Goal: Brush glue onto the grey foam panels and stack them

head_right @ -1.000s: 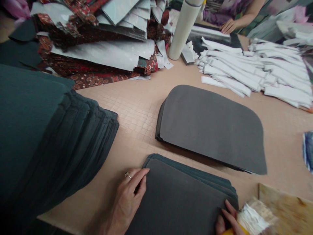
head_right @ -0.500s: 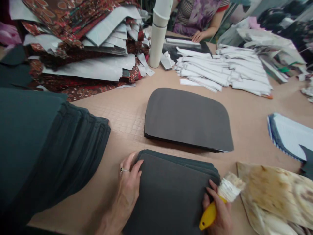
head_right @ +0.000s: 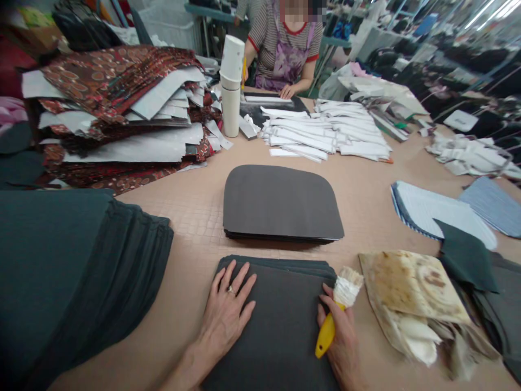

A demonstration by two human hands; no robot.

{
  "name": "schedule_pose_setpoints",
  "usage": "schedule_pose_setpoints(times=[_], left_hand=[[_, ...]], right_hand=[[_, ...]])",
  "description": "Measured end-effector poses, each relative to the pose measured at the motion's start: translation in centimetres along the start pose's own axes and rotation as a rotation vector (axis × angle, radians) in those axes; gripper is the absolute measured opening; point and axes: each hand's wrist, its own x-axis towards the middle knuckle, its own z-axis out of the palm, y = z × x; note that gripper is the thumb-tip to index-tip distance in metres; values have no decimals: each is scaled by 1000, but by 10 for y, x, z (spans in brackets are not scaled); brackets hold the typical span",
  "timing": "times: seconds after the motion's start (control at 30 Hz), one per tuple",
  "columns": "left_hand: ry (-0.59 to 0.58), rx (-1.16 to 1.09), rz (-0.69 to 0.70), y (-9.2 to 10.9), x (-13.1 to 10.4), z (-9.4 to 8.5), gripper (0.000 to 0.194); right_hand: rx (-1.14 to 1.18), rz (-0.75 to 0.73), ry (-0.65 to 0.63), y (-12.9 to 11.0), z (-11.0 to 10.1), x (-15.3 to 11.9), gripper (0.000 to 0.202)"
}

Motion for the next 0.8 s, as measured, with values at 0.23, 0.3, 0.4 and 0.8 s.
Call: schedule_pose_setpoints(times=[0.23,0.3,0.4,0.8], left_hand=[[16,94,15,3,5,1,43],[22,108,18,3,5,1,42],[23,113,11,2,4,2,42],[248,-69,-185,-26,15,-14,33]], right_hand=[[177,19,9,-79,19,19,15],[195,5,-83,-98,33,21,11],[125,-21,-143,-90,39,18,11],[-59,65,31,-2,11,4,24]])
